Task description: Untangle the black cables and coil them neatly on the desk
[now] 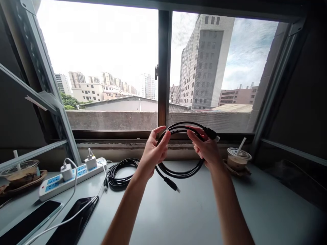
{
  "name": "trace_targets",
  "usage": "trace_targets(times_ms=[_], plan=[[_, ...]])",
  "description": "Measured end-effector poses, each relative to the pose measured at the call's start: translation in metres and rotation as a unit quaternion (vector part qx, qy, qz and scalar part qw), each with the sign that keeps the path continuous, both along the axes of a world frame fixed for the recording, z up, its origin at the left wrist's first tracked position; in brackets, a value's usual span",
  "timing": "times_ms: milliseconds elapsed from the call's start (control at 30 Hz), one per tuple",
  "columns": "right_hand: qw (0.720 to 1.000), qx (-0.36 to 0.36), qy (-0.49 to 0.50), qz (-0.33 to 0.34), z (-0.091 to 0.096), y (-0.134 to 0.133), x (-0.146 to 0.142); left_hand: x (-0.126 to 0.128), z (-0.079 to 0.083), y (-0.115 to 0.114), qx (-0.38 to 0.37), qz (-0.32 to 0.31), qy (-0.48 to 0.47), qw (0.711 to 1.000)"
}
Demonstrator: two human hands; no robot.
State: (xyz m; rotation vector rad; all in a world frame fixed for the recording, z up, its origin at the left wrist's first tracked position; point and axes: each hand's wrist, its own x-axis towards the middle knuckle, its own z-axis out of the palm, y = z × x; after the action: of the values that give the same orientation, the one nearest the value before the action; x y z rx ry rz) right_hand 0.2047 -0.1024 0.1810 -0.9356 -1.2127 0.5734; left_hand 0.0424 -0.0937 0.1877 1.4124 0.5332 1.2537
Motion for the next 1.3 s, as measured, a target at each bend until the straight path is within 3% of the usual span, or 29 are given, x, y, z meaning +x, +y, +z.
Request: trace_targets(times_ms=[100,300,400,567,800,967,1100,1300], plan=[[1.000,-0.011,0.026,0.012,-0.001,0.002,-0.003,0.002,-0.003,0.004,0.080,0.086,-0.006,0.993],[0.990,0.042,0.060,0.119,-0.004,0.006,-0.006,-0.011,-0.003,0.015,0.139,0.153,-0.033,0.978],[0.981,0.048,0.070,0.172,-0.005,0.007,-0.004,-0.019,-0.001,0.018,0.119,0.143,-0.057,0.981],[0.981,0.034,0.058,0.183,-0.005,0.008,0.003,-0.031,0.004,0.019,0.081,0.147,-0.074,0.983],[0.990,-0.018,-0.004,0.138,-0.010,0.017,0.001,-0.042,0.008,0.018,0.035,0.033,-0.050,0.998],[0.985,-0.045,-0.058,0.154,-0.016,0.022,-0.003,-0.041,0.006,0.020,0.047,0.124,-0.049,0.990],[0.984,-0.054,-0.041,0.163,-0.016,0.021,-0.007,-0.043,0.004,0.026,0.073,0.154,-0.041,0.985],[0.970,-0.051,0.016,0.238,-0.011,0.015,-0.016,-0.042,0.003,0.029,0.132,0.270,-0.078,0.951]])
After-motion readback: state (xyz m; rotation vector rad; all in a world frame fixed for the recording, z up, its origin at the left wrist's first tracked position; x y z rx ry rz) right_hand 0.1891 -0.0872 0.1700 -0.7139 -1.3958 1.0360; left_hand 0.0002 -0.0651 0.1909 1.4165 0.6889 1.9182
